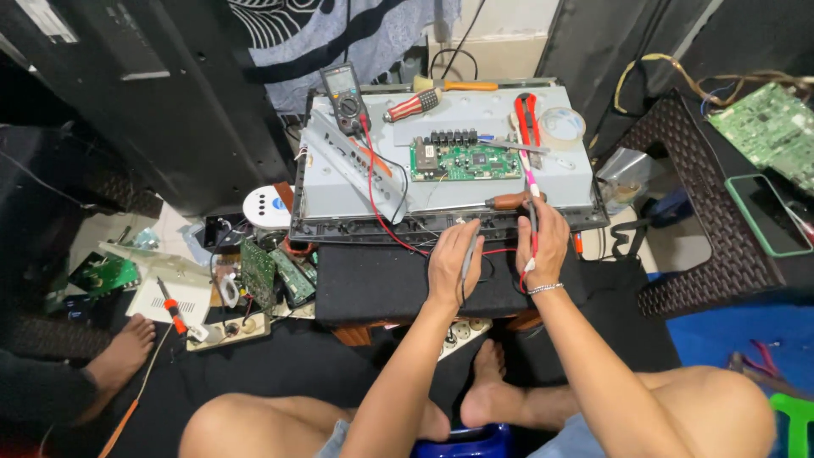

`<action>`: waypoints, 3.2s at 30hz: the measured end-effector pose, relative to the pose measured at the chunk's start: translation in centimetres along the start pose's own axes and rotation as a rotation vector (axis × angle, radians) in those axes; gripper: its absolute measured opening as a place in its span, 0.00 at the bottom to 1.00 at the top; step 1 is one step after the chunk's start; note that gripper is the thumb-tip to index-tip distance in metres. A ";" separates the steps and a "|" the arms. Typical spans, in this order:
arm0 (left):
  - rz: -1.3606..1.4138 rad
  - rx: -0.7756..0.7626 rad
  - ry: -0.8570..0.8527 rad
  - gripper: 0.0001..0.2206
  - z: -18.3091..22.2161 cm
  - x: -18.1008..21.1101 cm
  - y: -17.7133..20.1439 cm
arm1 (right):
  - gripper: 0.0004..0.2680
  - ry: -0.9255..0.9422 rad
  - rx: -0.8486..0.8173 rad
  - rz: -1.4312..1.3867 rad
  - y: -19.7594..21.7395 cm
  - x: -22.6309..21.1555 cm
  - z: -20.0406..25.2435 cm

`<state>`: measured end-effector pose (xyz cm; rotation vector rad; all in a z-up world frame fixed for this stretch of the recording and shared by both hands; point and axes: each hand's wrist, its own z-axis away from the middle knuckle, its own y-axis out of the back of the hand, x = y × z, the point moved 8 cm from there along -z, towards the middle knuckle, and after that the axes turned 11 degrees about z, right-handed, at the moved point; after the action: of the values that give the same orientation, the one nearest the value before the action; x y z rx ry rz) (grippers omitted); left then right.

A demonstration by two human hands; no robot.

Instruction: Repairing a television circuit board using a multimeter and soldering iron

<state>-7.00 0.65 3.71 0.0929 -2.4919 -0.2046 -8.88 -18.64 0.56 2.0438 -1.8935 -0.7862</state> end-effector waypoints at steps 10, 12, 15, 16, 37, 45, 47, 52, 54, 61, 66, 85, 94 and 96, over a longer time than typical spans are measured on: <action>0.029 0.062 0.033 0.12 -1.7 -0.6 0.6 | 0.12 0.003 0.089 -0.117 1.5 -0.9 -1.1; 0.065 0.180 0.064 0.10 -1.7 -1.6 0.5 | 0.12 0.019 0.072 -0.114 1.2 -0.7 -0.5; 0.010 0.194 0.076 0.11 -2.8 -4.4 -1.3 | 0.11 0.038 0.073 -0.182 1.5 -0.8 -0.8; 0.013 0.189 0.082 0.11 -2.8 -4.7 -1.5 | 0.11 0.032 0.067 -0.176 2.0 -1.1 -0.7; -0.335 -0.007 0.010 0.14 -3.1 -6.8 -4.7 | 0.06 0.008 0.123 -0.203 -3.3 -2.5 -4.5; -0.366 -0.039 0.028 0.14 -3.7 -6.5 -4.9 | 0.05 -0.031 0.079 -0.206 -4.0 -2.0 -4.3; -0.361 -0.047 0.036 0.14 -3.4 -6.9 -5.0 | 0.05 -0.042 0.070 -0.215 -4.0 -1.7 -4.1; -0.346 -0.037 0.024 0.13 -3.6 -7.0 -5.0 | 0.04 -0.075 0.065 -0.251 -4.1 -1.4 -4.2; -0.360 -0.035 0.012 0.13 -3.6 -6.9 -5.0 | 0.04 -0.108 0.071 -0.262 -4.1 -1.0 -4.2; -0.350 -0.016 -0.006 0.13 -3.9 -6.8 -4.9 | 0.04 -0.186 0.012 -0.296 -4.4 0.2 -4.7; -0.356 0.026 -0.056 0.12 -3.7 -6.7 -4.7 | 0.03 -0.357 -0.135 -0.392 -5.7 1.8 -5.8; -0.350 0.041 -0.063 0.12 -4.0 -6.0 -4.5 | 0.02 -0.508 -0.142 -0.334 -7.0 3.6 -5.6; -0.373 0.053 -0.085 0.12 -3.9 -6.2 -4.6 | 0.03 -0.489 -0.185 -0.319 -7.3 3.2 -5.8; -0.381 0.053 -0.088 0.12 -4.0 -6.1 -4.7 | 0.02 -0.479 -0.193 -0.305 -7.4 3.3 -5.9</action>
<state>0.40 -3.76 2.50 0.5941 -2.5472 -0.3049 0.56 -21.99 0.84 2.1867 -1.6380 -1.5901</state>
